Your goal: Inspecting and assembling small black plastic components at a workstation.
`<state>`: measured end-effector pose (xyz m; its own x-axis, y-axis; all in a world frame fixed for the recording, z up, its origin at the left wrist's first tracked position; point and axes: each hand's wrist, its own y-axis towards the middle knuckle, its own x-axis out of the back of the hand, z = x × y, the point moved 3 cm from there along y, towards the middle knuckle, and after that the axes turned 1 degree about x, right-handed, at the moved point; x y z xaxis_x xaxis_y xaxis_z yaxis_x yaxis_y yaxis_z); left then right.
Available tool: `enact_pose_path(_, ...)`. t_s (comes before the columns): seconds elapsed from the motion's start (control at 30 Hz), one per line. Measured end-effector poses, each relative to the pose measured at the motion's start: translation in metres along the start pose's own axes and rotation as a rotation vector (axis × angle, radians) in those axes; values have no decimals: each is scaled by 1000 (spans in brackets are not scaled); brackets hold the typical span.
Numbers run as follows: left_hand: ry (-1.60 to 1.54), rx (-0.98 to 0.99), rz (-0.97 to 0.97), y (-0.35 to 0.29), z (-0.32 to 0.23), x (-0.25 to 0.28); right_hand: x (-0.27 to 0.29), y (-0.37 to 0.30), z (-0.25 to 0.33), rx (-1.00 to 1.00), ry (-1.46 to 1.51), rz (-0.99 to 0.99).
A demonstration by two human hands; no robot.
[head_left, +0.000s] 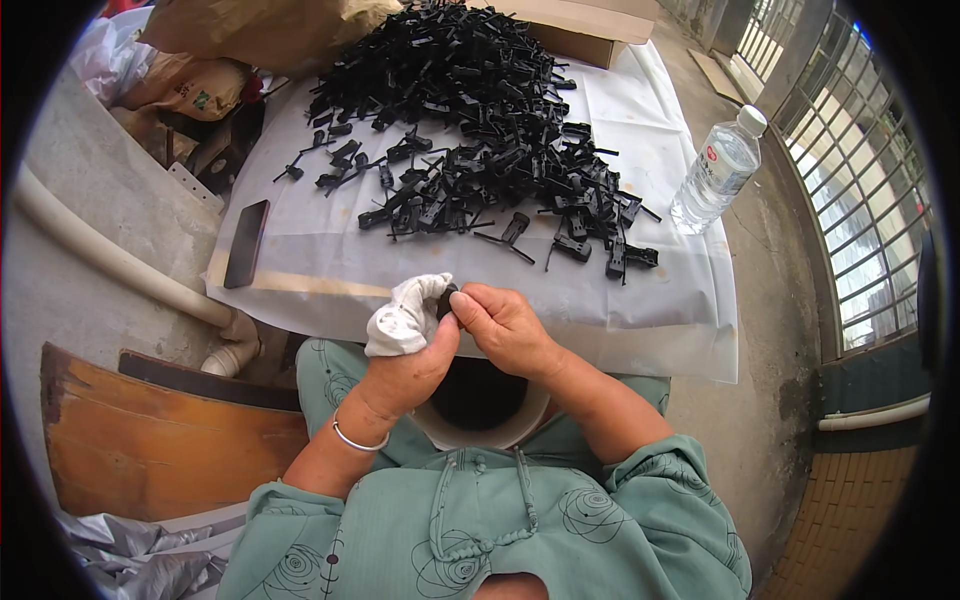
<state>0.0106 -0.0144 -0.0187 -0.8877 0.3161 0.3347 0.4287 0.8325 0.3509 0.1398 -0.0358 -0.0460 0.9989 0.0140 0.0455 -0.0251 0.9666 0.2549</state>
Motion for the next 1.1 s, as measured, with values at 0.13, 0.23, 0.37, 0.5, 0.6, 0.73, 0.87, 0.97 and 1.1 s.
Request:
enact_pose_path(0.13,-387,200,65,6,14,10,20,4,24,-75,-391,93)
enact_pose_path(0.23,-528,333,124,6,14,15,21,1,9,129,-494,182)
enact_pose_path(0.37,-348,361,127,7,3,12,28,3,15,351,-392,-5)
enact_pose_path(0.5,-394,433,377,3,-3,2,22,4,20,190,-257,38)
enact_pose_path(0.6,-244,341,335,2,1,1,23,2,20,65,-235,91)
enact_pose_path(0.73,-316,382,290,3,2,1,16,2,18,153,-291,141)
enact_pose_path(0.87,31,139,240,3,6,-4,12,3,17,94,-339,177)
enact_pose_path(0.97,93,103,208,3,1,-2,8,2,16,196,-439,90)
enact_pose_path(1.1,226,125,367,9,-9,9,25,4,14,177,-608,10)
